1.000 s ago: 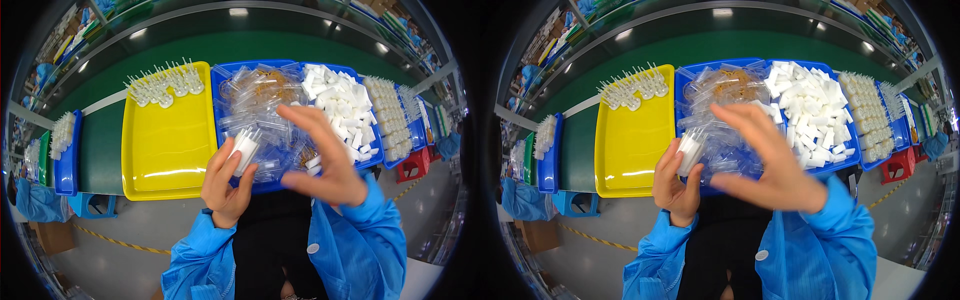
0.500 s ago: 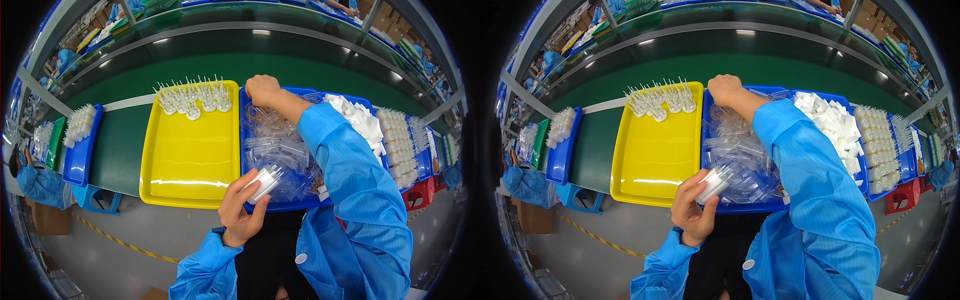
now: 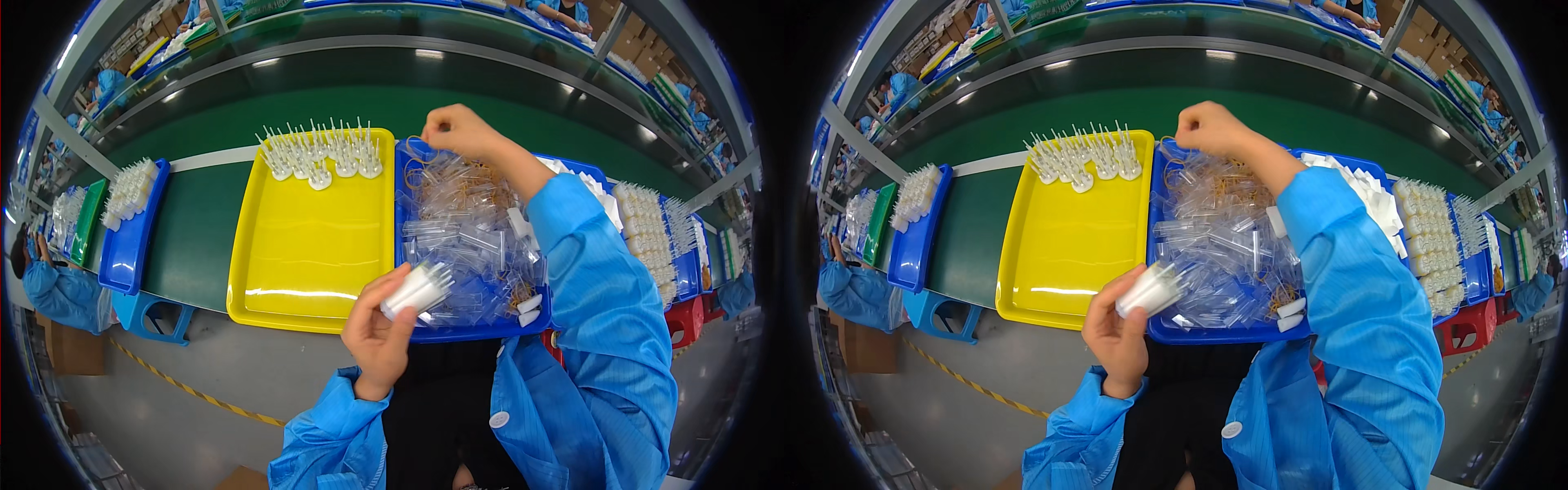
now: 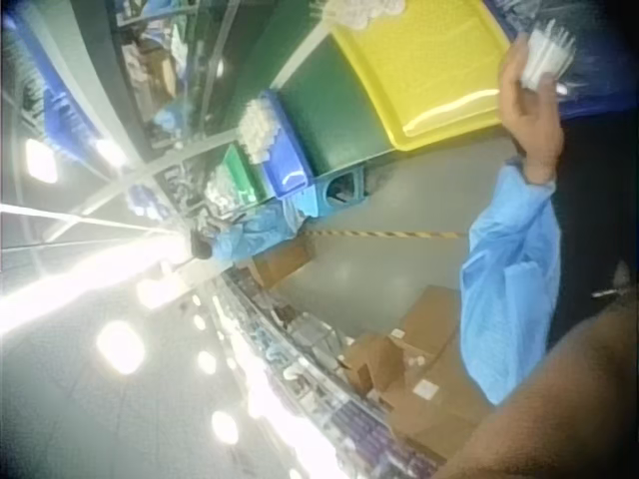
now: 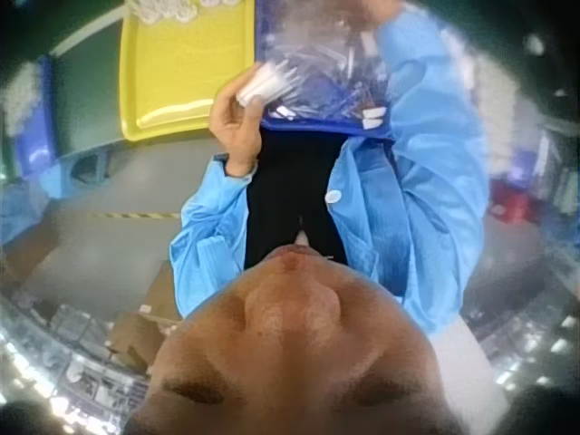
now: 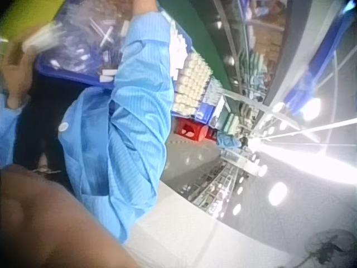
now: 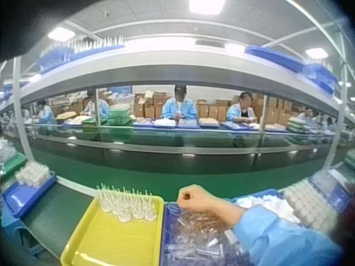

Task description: The person assembles plastic tubes and plastic connectors by hand, then bundles the assembled components with rubber bands and places them into trays.

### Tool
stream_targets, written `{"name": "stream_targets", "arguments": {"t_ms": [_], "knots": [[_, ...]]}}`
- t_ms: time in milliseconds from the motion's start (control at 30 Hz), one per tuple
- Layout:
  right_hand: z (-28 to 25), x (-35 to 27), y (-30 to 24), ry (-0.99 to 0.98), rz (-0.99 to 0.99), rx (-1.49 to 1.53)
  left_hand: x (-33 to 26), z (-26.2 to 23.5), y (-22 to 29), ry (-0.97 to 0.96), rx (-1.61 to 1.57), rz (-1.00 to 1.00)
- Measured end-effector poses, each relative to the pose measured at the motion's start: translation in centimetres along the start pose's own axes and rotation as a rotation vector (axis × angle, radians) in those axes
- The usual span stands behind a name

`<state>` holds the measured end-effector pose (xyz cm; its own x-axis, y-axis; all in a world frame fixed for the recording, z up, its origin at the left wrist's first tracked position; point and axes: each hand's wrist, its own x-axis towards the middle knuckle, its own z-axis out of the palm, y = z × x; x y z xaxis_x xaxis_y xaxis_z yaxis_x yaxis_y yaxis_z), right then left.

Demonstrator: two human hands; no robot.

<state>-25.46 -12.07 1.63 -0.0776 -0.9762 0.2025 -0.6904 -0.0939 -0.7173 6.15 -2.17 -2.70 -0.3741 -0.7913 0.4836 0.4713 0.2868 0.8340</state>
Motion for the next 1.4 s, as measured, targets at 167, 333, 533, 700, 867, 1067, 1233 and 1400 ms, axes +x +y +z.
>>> {"name": "stream_targets", "arguments": {"t_ms": [167, 333, 533, 700, 867, 1067, 1233, 1400], "knots": [[-2.5, -4.3, -5.3, 0.286, 0.429, 0.698, 1.7, 0.5, 1.5, 0.010, -0.614, -0.509], [-5.2, -9.5, -6.2, 0.318, 0.477, 1.314, 1.8, 1.1, 0.2, -0.110, -1.217, -0.728], [-5.4, -15.5, -8.2, 0.111, 0.111, 1.510, 1.3, 2.5, -0.4, -0.175, -1.423, -0.787], [-3.3, -18.9, -13.8, 0.226, 0.157, 0.666, 0.9, 3.4, -0.7, -0.194, -1.274, -0.766], [-1.7, -19.6, -16.5, 0.216, -0.242, -0.084, 0.7, 5.1, -0.1, -0.183, -0.935, -0.774], [-1.1, -19.5, -15.7, 0.016, -0.073, -0.171, 0.9, 4.5, 0.5, -0.216, -0.965, -0.780], [-1.5, -22.1, -11.2, 0.065, -0.234, -0.351, 2.2, 3.0, -0.2, -0.122, -1.316, -0.700], [2.8, -24.5, -11.3, 0.119, -0.099, 1.636, 0.7, 4.9, -0.8, -0.233, -1.360, -0.709]]}}
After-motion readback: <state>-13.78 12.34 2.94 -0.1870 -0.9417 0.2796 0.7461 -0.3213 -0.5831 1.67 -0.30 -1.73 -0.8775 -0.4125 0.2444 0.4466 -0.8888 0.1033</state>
